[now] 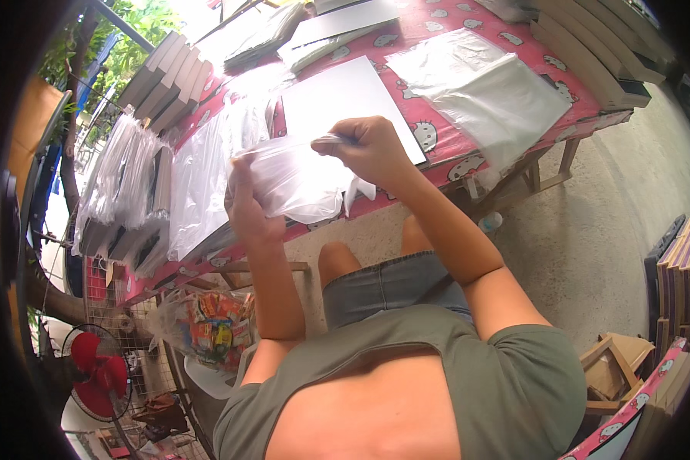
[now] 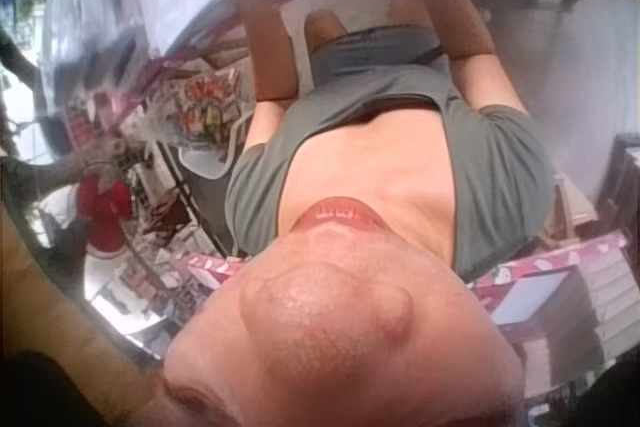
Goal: The person packages flat rectangular objects by inserting them into plastic bags and stacking them on a table.
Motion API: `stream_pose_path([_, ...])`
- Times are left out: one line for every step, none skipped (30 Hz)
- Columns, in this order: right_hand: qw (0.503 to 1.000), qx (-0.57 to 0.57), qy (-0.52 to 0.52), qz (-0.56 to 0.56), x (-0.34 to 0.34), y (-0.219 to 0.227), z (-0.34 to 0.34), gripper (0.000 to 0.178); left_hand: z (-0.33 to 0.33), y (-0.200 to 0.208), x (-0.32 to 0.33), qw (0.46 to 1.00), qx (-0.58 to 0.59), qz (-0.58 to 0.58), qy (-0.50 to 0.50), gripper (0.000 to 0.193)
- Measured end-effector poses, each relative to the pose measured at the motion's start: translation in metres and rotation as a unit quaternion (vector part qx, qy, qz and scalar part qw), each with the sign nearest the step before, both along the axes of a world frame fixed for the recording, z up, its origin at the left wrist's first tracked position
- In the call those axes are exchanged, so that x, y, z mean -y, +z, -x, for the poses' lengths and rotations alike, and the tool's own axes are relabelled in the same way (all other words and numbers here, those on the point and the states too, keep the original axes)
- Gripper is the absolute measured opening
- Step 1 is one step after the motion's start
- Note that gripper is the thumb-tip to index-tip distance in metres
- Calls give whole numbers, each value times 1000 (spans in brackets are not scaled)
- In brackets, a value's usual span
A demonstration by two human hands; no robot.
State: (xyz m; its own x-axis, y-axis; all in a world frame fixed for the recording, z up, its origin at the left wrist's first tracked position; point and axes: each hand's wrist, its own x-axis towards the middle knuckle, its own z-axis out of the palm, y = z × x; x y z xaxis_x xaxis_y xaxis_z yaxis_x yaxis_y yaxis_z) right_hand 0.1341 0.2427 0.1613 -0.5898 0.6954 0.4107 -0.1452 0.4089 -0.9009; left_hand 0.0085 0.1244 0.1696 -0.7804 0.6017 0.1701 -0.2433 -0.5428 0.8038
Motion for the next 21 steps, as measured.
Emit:
stream_pose_path([996, -53, -6, -67, -1, -3, 4, 13, 4, 0, 3, 999, -30, 17, 25, 21])
stream_pose_path([985, -106, -11, -134, -1, -4, 6, 13, 5, 0, 2, 992, -91, 24, 84, 19])
stream_pose_path([990, -122, -20, -70, 3, -7, 4, 10, 7, 1, -3, 978, -151, 30, 142, 18])
stream_pose_path([991, -132, -21, -20, 9, -6, 4, 9, 5, 5, -6, 957, -208, 36, 200, 16])
stream_pose_path([989, -141, -22, 29, 14, -5, 5, 8, -3, 11, -7, 990, -32, -48, 125, 15])
stream_pose_path([985, -150, -23, 79, 19, -4, 4, 9, -1, 8, -5, 994, -8, -70, 83, 15])
stream_pose_path([991, -110, -35, 63, 22, -1, 0, 12, 0, 5, -1, 995, 14, -91, 40, 15])
stream_pose_path([995, -90, -51, 11, 21, -4, 0, 12, 1, 3, 2, 993, 35, -112, -3, 15])
stream_pose_path([994, -70, -67, -40, 18, -9, 0, 12, 1, 2, 4, 995, 32, -97, -7, 15])
stream_pose_path([991, -50, -83, -91, 15, -12, 1, 12, 0, 1, 6, 996, 29, -81, -11, 15])
stream_pose_path([984, -103, -90, -115, 9, -12, 2, 12, 0, 0, 8, 997, 25, -64, -16, 15])
stream_pose_path([973, -155, -97, -139, 1, -12, 4, 12, 4, -6, 12, 989, -7, -50, -141, 18])
stream_pose_path([959, -208, -100, -162, 0, -8, 6, 12, 11, -11, 18, 964, -39, -34, -261, 22])
stream_pose_path([963, -250, -53, -91, 1, -3, 0, 8, 12, -18, 25, 942, -98, 44, -318, 22])
stream_pose_path([941, -306, 86, 115, 5, 1, -11, 8, 14, -23, 33, 905, -170, 115, -373, 22])
stream_pose_path([861, -339, 215, 311, 7, -1, -24, 8, 8, -25, 37, 862, -263, 239, -363, 18])
stream_pose_path([923, -132, 249, 264, 6, -15, -38, 10, 12, -28, 36, 881, -308, 170, -318, 19])
stream_pose_path([937, 83, 270, 205, 3, -30, -47, 11, 16, -26, 37, 933, -172, 95, -302, 18])
stream_pose_path([929, 26, 307, 206, 1, -35, -53, 11, 14, -13, 38, 960, -27, 20, -277, 17])
stream_pose_path([917, -31, 342, 205, -1, -39, -58, 11, 15, -6, 39, 961, 118, -54, -243, 18])
stream_pose_path([901, -89, 374, 202, -3, -42, -62, 12, 23, -9, 37, 931, 7, -15, -365, 17])
